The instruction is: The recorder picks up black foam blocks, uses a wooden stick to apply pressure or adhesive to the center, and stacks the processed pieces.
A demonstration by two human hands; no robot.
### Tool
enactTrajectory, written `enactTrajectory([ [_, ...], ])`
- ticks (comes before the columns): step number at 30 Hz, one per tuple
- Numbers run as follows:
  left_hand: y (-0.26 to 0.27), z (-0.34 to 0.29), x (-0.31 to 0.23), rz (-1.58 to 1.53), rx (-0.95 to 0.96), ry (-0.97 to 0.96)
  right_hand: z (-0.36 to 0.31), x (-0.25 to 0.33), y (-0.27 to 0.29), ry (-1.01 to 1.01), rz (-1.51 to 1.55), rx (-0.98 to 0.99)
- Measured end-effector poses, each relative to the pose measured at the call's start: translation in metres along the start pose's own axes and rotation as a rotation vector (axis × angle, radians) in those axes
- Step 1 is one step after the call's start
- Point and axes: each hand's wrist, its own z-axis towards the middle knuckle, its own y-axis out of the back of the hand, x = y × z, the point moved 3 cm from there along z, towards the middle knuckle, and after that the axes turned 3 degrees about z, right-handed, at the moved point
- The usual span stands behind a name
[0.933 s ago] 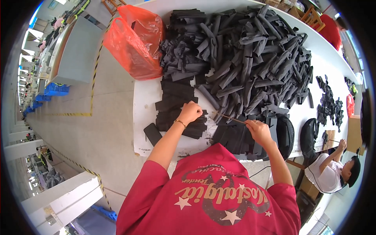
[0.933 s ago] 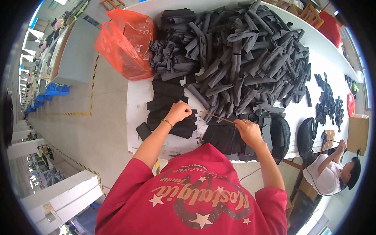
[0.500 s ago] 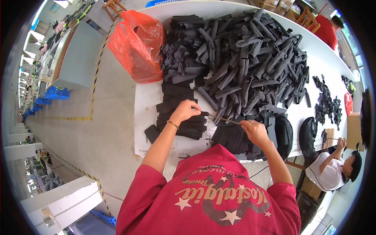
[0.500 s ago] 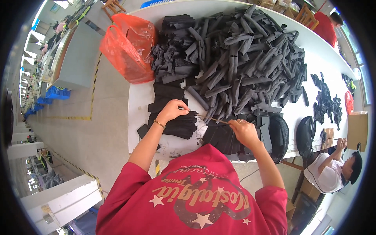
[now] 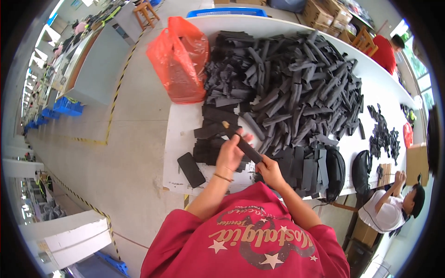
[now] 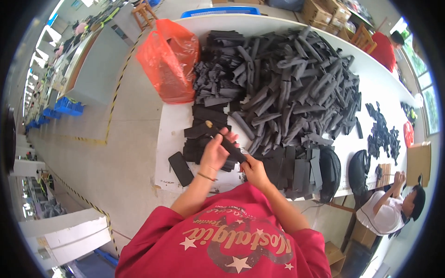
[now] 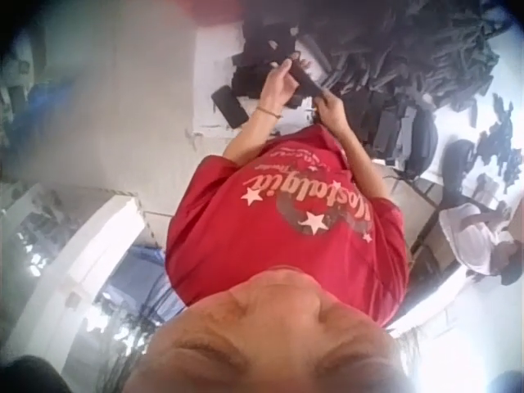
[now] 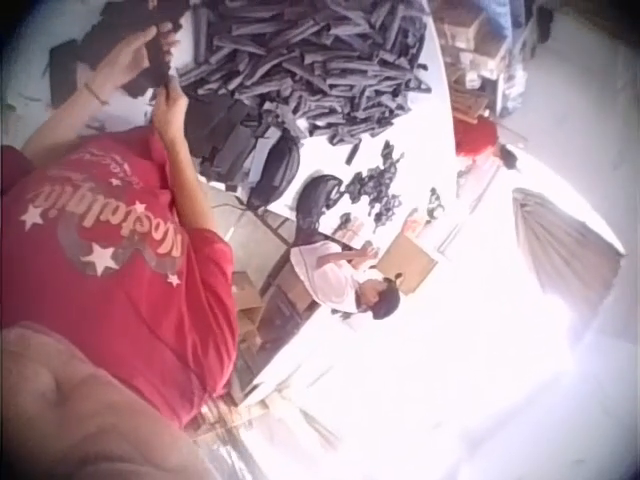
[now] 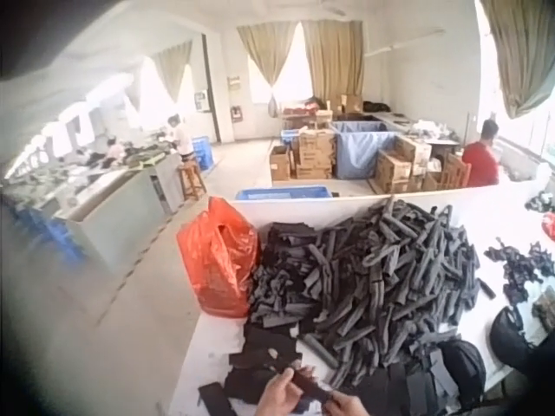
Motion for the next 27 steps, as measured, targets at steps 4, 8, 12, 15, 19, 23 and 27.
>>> enactTrajectory([
  [4,-0.002,-0.009,0.013,-0.085,-0.168,-0.123,-0.005,0.015,-0.04,0.082,-0.199,-0.245],
  [8,-0.017,-0.02,-0.005,-0.004,-0.322,-0.144,-0.013,0.016,-0.056,-0.003,-0.317,-0.316],
  [12,-0.01,-0.011,-0.029,0.112,-0.471,-0.3,-0.039,0.007,-0.054,-0.018,-0.383,-0.2],
  [15,0.002,-0.007,-0.018,0.148,-0.489,-0.342,-0.066,0.015,-0.029,-0.014,-0.368,-0.096],
  [19,0.011,-0.005,0.022,0.054,-0.569,-0.193,-0.102,0.023,0.018,-0.014,-0.5,-0.004],
  [23,-0.015,-0.005,0.054,0.094,-0.504,-0.166,-0.127,0.035,0.056,0.148,-0.688,-0.032],
  [27,-0.048,-0.008,0.051,0.05,-0.467,-0.351,-0.11,0.05,0.08,0.159,-0.538,-0.032],
])
